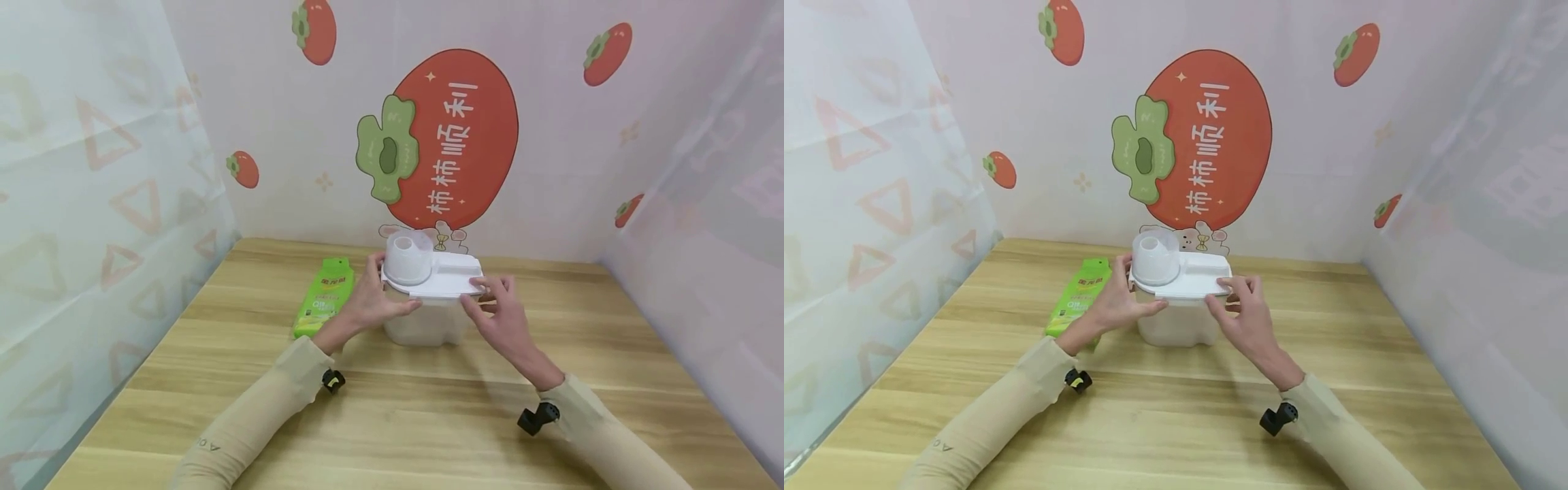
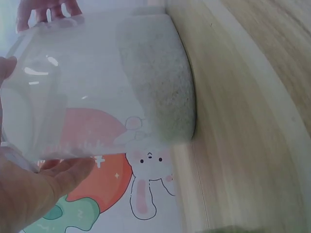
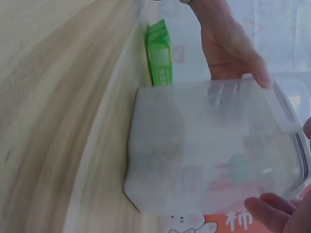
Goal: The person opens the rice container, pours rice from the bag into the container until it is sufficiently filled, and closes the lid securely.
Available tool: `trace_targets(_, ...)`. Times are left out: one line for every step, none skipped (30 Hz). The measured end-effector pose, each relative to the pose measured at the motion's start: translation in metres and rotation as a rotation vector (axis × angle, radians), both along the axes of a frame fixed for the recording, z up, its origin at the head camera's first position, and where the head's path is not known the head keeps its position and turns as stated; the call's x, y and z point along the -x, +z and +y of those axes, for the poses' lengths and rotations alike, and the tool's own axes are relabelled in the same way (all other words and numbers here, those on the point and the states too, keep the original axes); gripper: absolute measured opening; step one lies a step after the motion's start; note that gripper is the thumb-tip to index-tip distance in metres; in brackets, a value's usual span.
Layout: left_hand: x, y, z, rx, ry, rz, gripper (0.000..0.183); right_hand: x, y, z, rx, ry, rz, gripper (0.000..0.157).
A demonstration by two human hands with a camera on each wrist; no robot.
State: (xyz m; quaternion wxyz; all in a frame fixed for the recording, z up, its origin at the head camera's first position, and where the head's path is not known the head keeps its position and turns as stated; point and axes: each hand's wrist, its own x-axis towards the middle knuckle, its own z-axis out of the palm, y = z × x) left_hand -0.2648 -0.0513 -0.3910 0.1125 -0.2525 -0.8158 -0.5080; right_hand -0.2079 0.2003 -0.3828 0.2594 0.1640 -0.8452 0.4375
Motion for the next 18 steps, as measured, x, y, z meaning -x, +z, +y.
trace_targets(0.000,0.000,-0.001,-0.005,-0.012,-0.008,0.101,0.000,0.000,0.003,0.003,0.006,0.011,0.028)
trace_targets(0.000,-0.001,-0.002,-0.009,-0.023,-0.018,0.101,0.001,0.000,0.006,0.015,0.012,0.024,0.025)
trace_targets(0.000,-0.001,-0.003,-0.015,-0.035,-0.027,0.101,0.002,0.000,0.009,0.030,0.017,0.036,0.022)
trace_targets(0.000,-0.001,-0.004,-0.018,-0.045,-0.034,0.101,0.004,0.000,0.011,0.042,0.024,0.047,0.021)
trace_targets(-0.001,-0.001,-0.005,-0.015,-0.054,-0.038,0.102,0.005,0.000,0.013,0.050,0.027,0.052,0.020)
trace_targets(-0.001,-0.002,-0.006,-0.013,-0.064,-0.044,0.102,0.006,0.001,0.015,0.061,0.030,0.052,0.019)
trace_targets(-0.002,-0.002,-0.007,-0.012,-0.076,-0.047,0.102,0.006,0.001,0.016,0.069,0.031,0.049,0.020)
trace_targets(-0.002,-0.002,-0.008,-0.009,-0.091,-0.050,0.103,0.007,0.001,0.018,0.075,0.031,0.043,0.020)
trace_targets(-0.003,-0.002,-0.008,-0.004,-0.103,-0.050,0.103,0.008,0.001,0.019,0.073,0.033,0.030,0.022)
trace_targets(-0.003,-0.001,-0.009,0.002,-0.114,-0.049,0.104,0.008,0.002,0.020,0.069,0.039,0.016,0.023)
trace_targets(-0.004,-0.001,-0.010,0.007,-0.122,-0.049,0.104,0.008,0.002,0.020,0.063,0.047,0.001,0.025)
trace_targets(-0.004,-0.001,-0.010,0.012,-0.129,-0.049,0.104,0.008,0.003,0.021,0.059,0.060,-0.013,0.026)
trace_targets(-0.004,0.000,-0.011,0.016,-0.136,-0.047,0.104,0.009,0.003,0.022,0.051,0.075,-0.027,0.028)
trace_targets(-0.005,0.001,-0.012,0.017,-0.146,-0.045,0.104,0.009,0.003,0.023,0.049,0.094,-0.043,0.028)
trace_targets(-0.004,0.001,-0.013,0.020,-0.152,-0.044,0.104,0.010,0.003,0.023,0.051,0.114,-0.057,0.029)
trace_targets(-0.005,0.001,-0.013,0.021,-0.160,-0.045,0.103,0.010,0.003,0.024,0.058,0.133,-0.067,0.029)
trace_targets(-0.005,0.002,-0.014,0.021,-0.167,-0.047,0.103,0.011,0.002,0.024,0.065,0.148,-0.075,0.029)
trace_targets(-0.004,0.002,-0.015,0.021,-0.174,-0.046,0.102,0.011,0.002,0.025,0.073,0.163,-0.079,0.029)
